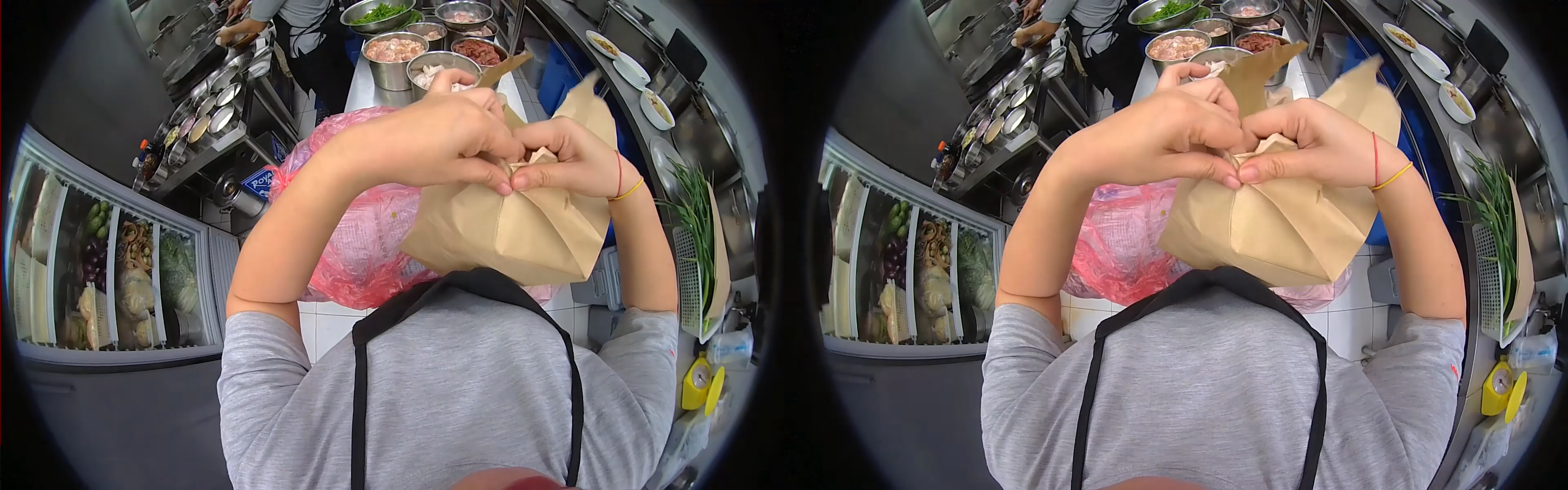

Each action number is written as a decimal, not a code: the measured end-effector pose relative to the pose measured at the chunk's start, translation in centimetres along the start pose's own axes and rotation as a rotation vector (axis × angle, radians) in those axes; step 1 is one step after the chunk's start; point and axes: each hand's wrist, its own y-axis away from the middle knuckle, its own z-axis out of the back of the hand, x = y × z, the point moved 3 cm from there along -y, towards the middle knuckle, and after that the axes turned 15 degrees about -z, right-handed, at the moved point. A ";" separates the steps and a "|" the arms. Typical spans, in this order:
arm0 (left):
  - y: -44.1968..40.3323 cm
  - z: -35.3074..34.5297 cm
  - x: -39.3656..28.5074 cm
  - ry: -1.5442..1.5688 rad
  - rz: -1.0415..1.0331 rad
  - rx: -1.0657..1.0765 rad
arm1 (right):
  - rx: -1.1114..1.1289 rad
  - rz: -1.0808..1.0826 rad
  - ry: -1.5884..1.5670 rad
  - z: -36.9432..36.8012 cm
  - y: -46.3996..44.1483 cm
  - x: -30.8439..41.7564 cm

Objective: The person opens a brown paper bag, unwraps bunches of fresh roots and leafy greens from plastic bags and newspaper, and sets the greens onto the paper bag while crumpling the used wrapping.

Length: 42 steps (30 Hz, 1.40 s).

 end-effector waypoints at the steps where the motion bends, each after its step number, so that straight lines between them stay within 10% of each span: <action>1: 0.1 -0.2 0.1 0.025 0.000 0.014 | 0.019 -0.004 0.015 -0.1 0.0 -0.1; 12: -0.2 -0.4 -0.4 -0.034 -0.013 0.029 | -0.288 0.227 0.012 0.3 0.9 0.3; 19: -0.1 0.5 -0.2 0.161 0.045 0.170 | 0.178 -0.201 0.114 0.9 1.0 -0.4; 27: -0.4 -1.0 -1.3 -0.075 -0.008 0.115 | -0.067 0.321 0.409 -0.4 1.5 1.2; 42: 0.5 -1.2 -0.9 0.269 0.061 0.065 | -0.177 0.280 0.306 -1.3 1.8 0.7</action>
